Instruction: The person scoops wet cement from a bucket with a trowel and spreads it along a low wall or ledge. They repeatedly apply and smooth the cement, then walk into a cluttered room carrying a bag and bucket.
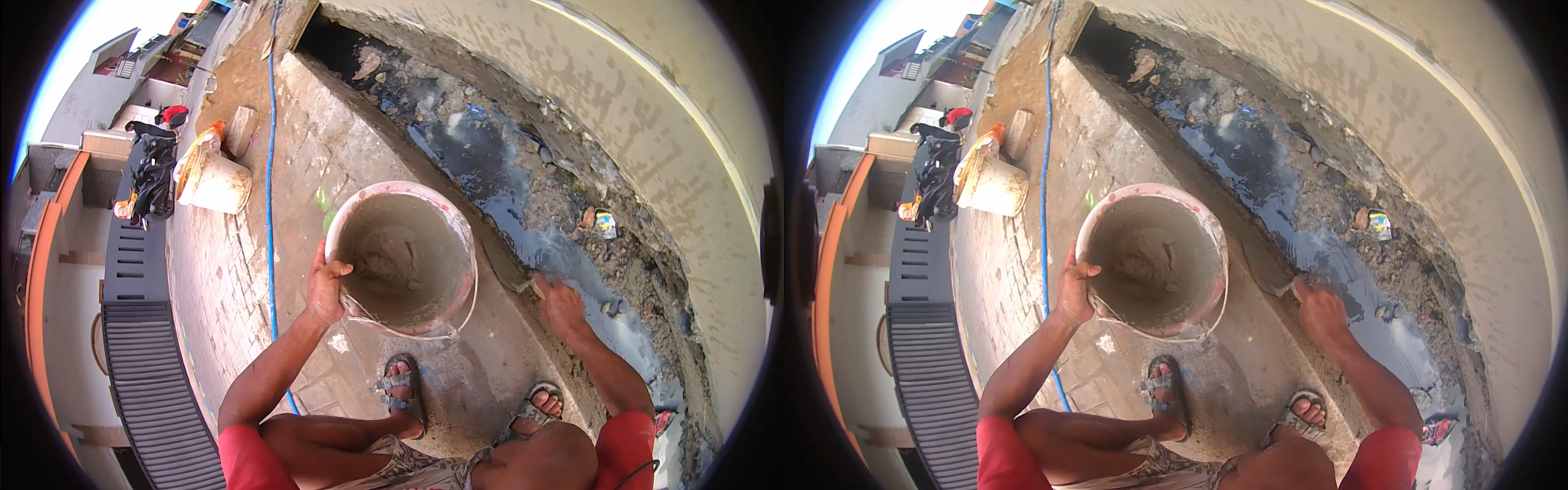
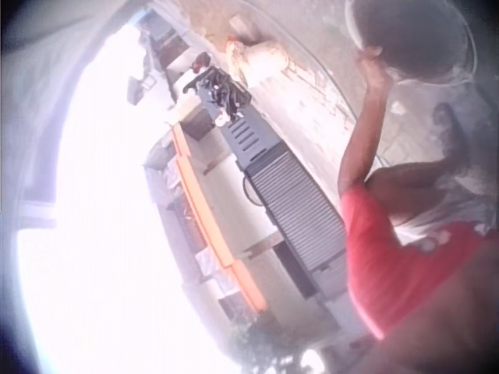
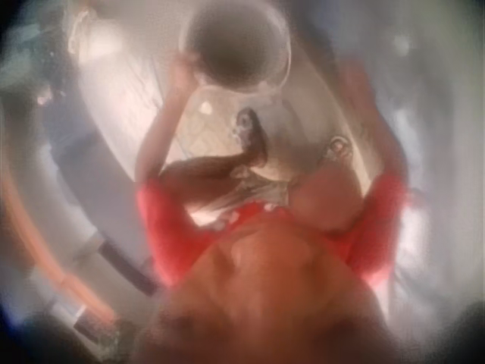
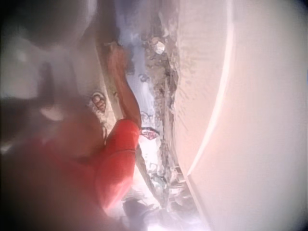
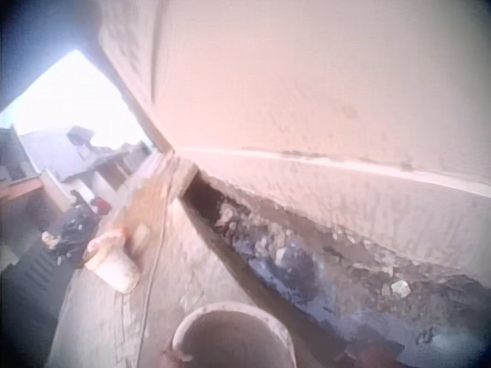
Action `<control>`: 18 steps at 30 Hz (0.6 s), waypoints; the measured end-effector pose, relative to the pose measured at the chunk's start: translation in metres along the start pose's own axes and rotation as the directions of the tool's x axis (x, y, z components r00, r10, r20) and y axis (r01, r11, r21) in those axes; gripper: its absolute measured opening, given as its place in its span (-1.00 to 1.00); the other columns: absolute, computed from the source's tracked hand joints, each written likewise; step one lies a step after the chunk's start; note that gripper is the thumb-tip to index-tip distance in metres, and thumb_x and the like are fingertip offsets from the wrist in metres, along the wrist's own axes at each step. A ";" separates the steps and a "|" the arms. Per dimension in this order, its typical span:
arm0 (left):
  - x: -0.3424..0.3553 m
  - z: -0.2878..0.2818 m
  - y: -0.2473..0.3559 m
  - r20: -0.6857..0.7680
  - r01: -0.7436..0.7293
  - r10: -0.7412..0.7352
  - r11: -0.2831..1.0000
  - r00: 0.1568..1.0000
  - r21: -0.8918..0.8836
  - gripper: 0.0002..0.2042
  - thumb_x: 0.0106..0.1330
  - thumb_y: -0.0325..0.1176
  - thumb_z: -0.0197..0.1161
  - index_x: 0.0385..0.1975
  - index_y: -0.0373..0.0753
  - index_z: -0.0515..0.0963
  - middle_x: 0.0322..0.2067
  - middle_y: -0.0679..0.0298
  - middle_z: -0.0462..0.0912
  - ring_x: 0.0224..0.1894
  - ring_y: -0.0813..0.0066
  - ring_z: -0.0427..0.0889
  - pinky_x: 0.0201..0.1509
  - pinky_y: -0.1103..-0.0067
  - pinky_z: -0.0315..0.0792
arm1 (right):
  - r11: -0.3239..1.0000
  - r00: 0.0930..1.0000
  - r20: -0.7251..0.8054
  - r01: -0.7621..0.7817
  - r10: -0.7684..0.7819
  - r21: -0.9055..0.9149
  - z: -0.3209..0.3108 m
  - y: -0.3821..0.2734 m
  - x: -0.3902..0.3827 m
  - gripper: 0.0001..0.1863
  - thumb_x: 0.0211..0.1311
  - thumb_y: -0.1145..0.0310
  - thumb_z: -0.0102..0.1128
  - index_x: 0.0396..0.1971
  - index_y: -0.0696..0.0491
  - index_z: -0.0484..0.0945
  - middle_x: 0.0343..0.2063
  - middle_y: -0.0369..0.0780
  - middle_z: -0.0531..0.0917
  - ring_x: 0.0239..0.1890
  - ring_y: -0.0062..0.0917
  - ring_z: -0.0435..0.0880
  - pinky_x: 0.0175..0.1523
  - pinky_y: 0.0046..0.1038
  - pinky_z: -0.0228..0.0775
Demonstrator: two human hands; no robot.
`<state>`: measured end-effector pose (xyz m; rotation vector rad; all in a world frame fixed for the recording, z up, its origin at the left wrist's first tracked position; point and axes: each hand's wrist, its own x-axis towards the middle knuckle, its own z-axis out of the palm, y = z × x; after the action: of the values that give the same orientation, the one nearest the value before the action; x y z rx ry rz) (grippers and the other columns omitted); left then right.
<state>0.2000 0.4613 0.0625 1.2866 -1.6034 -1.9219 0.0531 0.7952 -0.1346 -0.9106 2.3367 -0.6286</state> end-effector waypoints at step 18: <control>0.034 0.006 0.008 0.353 -0.066 0.047 0.997 0.935 0.043 -0.50 0.40 -0.10 0.12 0.20 -0.30 0.29 0.06 0.19 0.49 0.11 0.43 0.45 0.22 0.47 0.33 | 0.738 0.781 0.603 -0.310 -0.162 0.599 -0.106 -0.133 0.070 -0.62 0.33 0.22 0.04 0.06 0.07 0.30 -0.46 -0.14 0.52 -0.62 -0.45 0.54 -0.51 -0.35 0.43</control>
<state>0.1748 0.4376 0.0552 0.9385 -1.8476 -2.1797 0.0035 0.6802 0.0003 -0.5362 1.3565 -0.8913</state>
